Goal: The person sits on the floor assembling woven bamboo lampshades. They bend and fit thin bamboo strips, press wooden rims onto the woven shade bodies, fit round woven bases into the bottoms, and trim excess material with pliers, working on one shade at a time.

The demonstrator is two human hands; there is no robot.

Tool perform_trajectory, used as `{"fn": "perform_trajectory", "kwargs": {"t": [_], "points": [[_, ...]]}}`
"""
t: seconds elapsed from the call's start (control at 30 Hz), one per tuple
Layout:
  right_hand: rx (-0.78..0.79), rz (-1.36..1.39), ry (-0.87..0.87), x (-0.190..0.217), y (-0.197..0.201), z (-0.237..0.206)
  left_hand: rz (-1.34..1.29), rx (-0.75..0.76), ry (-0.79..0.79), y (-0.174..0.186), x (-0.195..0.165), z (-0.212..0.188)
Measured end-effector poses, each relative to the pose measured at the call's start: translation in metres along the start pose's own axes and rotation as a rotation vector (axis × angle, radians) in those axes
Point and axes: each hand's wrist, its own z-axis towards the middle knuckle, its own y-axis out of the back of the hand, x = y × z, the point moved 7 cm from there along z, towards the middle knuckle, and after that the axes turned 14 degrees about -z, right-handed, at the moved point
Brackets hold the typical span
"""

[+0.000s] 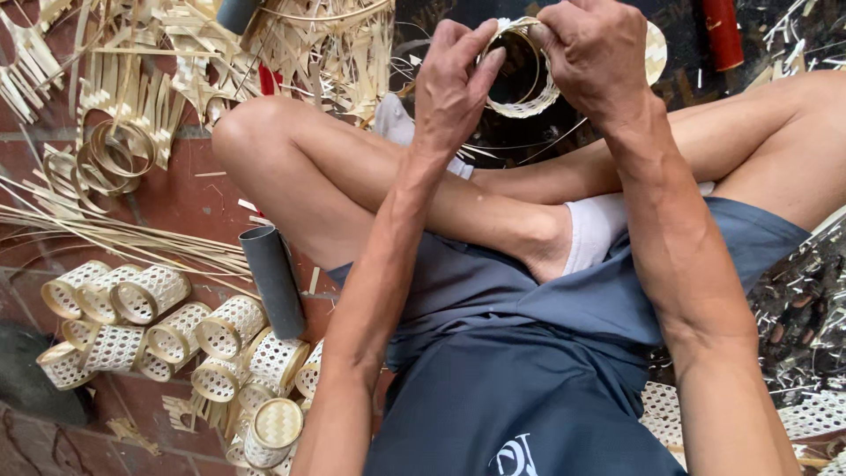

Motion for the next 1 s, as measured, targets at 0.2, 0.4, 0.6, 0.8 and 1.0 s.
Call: {"fn": "perform_trajectory", "kwargs": {"t": [0.2,0.4,0.6,0.8,1.0], "points": [[-0.001,0.12,-0.004,-0.006,-0.009,-0.003,0.013,0.044,-0.071,-0.01,-0.001,-0.003],[0.123,0.443,-0.327,-0.042,-0.005,-0.027,0.073,-0.029,-0.028,0.004,-0.014,0.003],[0.095,0.012,-0.265,-0.005,-0.034,-0.035,0.049,-0.237,-0.032,0.098,-0.033,0.017],[0.178,0.924,-0.62,0.02,-0.089,-0.009,-0.559,-0.269,0.261,0.099,-0.013,0.026],[0.248,1.984,-0.841,0.061,-0.048,0.006,-0.961,-0.336,0.453,0.08,0.021,0.024]]}}
